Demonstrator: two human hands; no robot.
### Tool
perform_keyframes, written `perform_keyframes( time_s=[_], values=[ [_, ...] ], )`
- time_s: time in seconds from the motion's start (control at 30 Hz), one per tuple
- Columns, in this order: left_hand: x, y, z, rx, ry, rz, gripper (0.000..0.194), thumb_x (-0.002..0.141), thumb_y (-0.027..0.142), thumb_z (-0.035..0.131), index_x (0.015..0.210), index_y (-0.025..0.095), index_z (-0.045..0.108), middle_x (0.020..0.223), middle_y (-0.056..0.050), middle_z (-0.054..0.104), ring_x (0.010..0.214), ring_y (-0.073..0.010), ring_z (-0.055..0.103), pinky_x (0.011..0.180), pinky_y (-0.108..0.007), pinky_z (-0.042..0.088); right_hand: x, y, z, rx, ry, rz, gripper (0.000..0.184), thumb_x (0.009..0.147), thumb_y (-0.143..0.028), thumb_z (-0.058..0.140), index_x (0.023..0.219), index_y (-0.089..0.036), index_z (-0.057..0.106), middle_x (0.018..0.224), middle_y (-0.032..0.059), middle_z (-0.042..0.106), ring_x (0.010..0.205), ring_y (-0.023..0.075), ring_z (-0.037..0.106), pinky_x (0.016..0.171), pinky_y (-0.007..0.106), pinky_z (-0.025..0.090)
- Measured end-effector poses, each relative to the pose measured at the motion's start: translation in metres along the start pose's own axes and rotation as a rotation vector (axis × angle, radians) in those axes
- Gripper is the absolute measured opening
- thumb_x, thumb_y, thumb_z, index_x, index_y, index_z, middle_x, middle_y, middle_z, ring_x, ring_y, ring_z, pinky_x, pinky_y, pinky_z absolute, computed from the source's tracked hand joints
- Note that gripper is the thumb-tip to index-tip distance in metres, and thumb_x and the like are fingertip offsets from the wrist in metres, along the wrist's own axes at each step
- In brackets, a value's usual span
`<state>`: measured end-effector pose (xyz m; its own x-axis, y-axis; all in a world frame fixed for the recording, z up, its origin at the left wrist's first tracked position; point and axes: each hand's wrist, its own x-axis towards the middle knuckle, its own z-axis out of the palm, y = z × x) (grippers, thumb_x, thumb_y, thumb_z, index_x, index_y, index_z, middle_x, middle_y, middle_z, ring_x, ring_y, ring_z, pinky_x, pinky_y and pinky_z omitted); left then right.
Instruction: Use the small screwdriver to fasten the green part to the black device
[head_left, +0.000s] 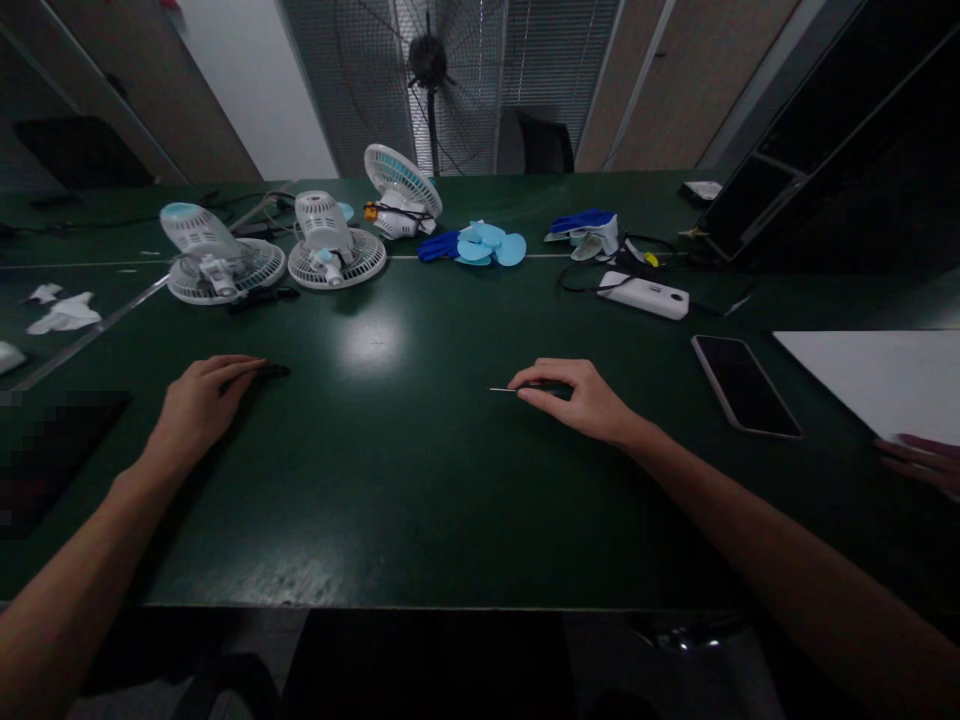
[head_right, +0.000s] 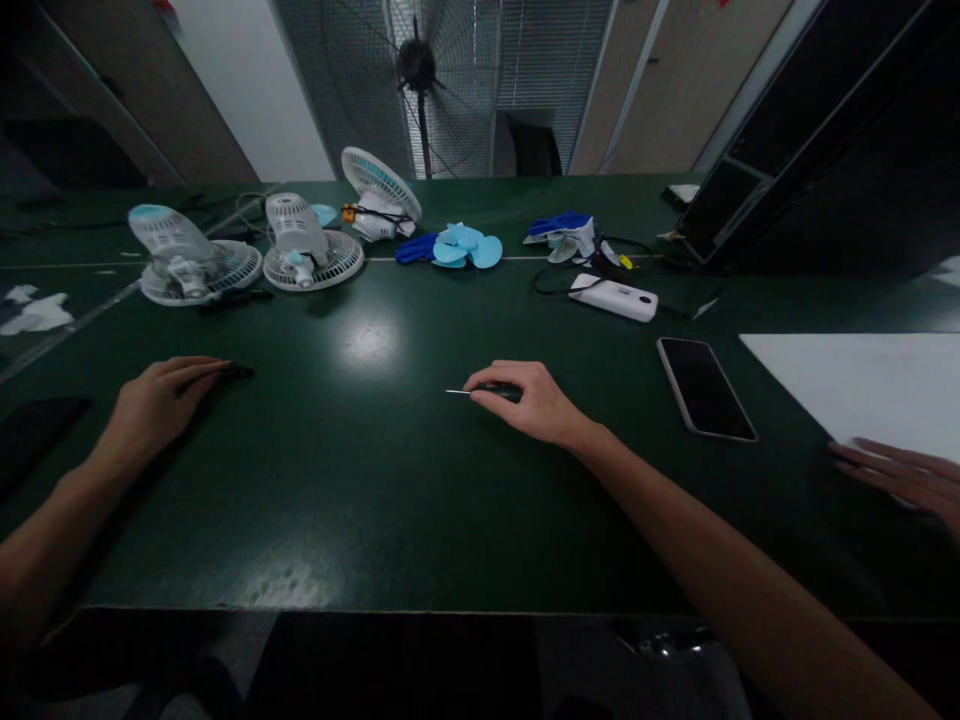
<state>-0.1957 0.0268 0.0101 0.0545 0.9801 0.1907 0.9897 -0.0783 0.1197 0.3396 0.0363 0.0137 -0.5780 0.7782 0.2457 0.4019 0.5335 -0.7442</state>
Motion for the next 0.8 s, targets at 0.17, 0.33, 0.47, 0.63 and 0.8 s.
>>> perform_keyframes(
  time_s=[0.17, 0.33, 0.47, 0.63, 0.8],
  values=[
    [-0.002, 0.001, 0.000, 0.045, 0.049, -0.003, 0.046, 0.100, 0.049, 0.039, 0.118, 0.017, 0.066, 0.126, -0.010, 0.065, 0.114, -0.0278, 0.062, 0.098, -0.037, 0.048, 0.000, 0.002, 0.001, 0.003, 0.002, 0.006, 0.024, 0.099, -0.037, 0.062, 0.115, -0.024, 0.074, 0.107, 0.0054, 0.072, 0.091, 0.0197, 0.065, 0.078, 0.036, 0.050],
    [-0.005, 0.007, -0.003, 0.033, 0.052, -0.106, 0.043, 0.096, 0.046, 0.047, 0.122, 0.015, 0.064, 0.112, -0.010, 0.070, 0.098, -0.0265, 0.067, 0.084, -0.035, 0.052, 0.000, -0.001, 0.000, 0.012, -0.003, 0.012, 0.023, 0.099, -0.037, 0.062, 0.115, -0.025, 0.074, 0.108, 0.0050, 0.071, 0.093, 0.0198, 0.065, 0.080, 0.036, 0.050],
    [-0.009, 0.013, -0.004, -0.095, 0.190, -0.208, 0.041, 0.094, 0.049, 0.054, 0.120, 0.019, 0.065, 0.106, -0.004, 0.074, 0.092, -0.0224, 0.070, 0.081, -0.031, 0.054, -0.001, -0.002, -0.001, 0.002, -0.009, 0.014, 0.023, 0.099, -0.036, 0.062, 0.115, -0.024, 0.073, 0.108, 0.0052, 0.071, 0.093, 0.0198, 0.065, 0.080, 0.036, 0.050],
    [-0.014, 0.027, -0.004, -0.188, 0.297, -0.114, 0.037, 0.096, 0.048, 0.055, 0.120, 0.022, 0.066, 0.113, 0.000, 0.074, 0.098, -0.0198, 0.071, 0.090, -0.031, 0.054, 0.000, -0.001, 0.000, 0.000, -0.011, 0.005, 0.023, 0.100, -0.036, 0.061, 0.116, -0.024, 0.073, 0.108, 0.0052, 0.071, 0.092, 0.0195, 0.064, 0.080, 0.036, 0.050],
    [-0.014, 0.035, -0.004, -0.148, 0.270, -0.053, 0.039, 0.097, 0.047, 0.055, 0.123, 0.020, 0.068, 0.115, -0.002, 0.074, 0.098, -0.0210, 0.071, 0.092, -0.031, 0.053, 0.000, -0.001, -0.001, 0.000, -0.018, 0.006, 0.024, 0.100, -0.037, 0.061, 0.116, -0.024, 0.073, 0.108, 0.0051, 0.071, 0.092, 0.0194, 0.064, 0.079, 0.035, 0.050]
  ],
)
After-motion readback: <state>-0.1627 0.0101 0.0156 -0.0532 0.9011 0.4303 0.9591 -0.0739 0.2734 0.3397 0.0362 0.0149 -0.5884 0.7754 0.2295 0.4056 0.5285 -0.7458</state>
